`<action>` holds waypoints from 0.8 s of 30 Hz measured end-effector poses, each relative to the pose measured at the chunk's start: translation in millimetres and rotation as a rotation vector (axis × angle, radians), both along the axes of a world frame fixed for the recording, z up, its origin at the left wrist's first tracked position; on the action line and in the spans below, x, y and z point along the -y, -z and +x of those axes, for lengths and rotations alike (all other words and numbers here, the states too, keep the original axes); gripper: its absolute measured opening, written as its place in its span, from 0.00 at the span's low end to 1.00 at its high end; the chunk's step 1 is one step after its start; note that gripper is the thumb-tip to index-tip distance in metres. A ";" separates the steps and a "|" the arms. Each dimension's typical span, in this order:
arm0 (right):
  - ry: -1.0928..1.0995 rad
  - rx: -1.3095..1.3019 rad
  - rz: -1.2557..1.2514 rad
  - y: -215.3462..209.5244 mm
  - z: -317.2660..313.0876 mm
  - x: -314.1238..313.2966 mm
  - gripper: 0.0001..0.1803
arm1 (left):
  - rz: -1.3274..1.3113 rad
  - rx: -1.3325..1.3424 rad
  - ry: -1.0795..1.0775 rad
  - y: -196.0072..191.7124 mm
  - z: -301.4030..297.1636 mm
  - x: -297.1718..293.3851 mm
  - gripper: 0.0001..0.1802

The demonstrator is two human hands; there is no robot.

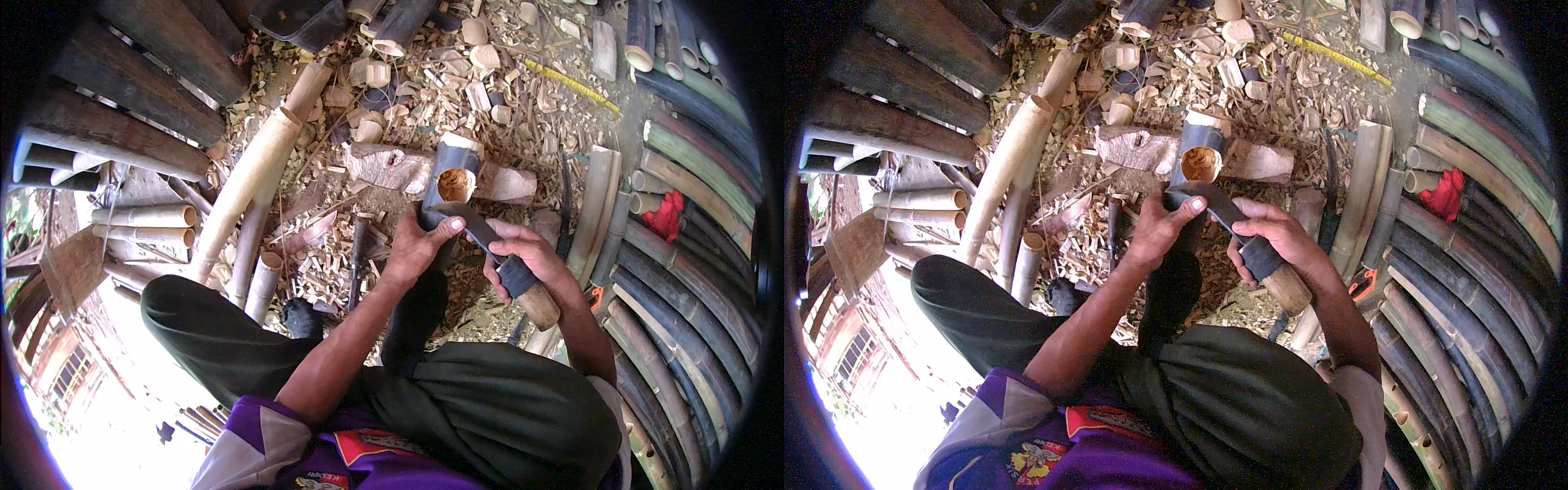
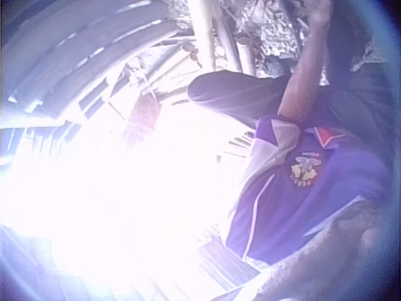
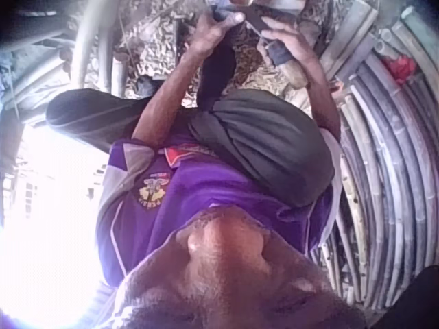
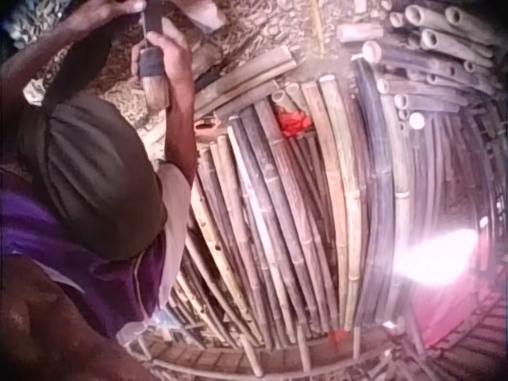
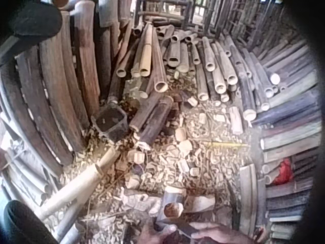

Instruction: The person sits on the ground and uses a knife and a wooden mallet to carve and shape a bamboo pole. They repeatedly strike the knife with the mallet to remove material and smooth the surface, then place the finished piece among other bamboo poles.

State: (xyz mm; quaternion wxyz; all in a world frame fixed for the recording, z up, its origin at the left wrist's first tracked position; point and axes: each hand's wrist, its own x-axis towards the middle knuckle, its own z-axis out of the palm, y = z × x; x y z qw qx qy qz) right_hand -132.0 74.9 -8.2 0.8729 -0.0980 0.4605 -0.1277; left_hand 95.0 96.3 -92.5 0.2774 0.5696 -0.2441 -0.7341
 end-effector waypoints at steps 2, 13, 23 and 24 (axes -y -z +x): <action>0.065 -0.001 -0.003 0.0 2.5 -3.6 0.20 | -0.013 0.083 0.020 3.6 -3.2 0.9 0.45; 0.113 -0.003 -0.065 -11.8 17.1 -14.3 0.20 | 0.021 -0.031 -0.048 2.5 3.1 -0.2 0.49; 0.206 -0.098 -0.127 5.0 37.6 -20.5 0.17 | 0.075 0.018 -0.101 5.5 -6.5 5.1 0.45; 0.227 -0.113 -0.153 7.6 39.7 -23.2 0.17 | 0.086 0.047 -0.086 7.4 -7.5 5.4 0.43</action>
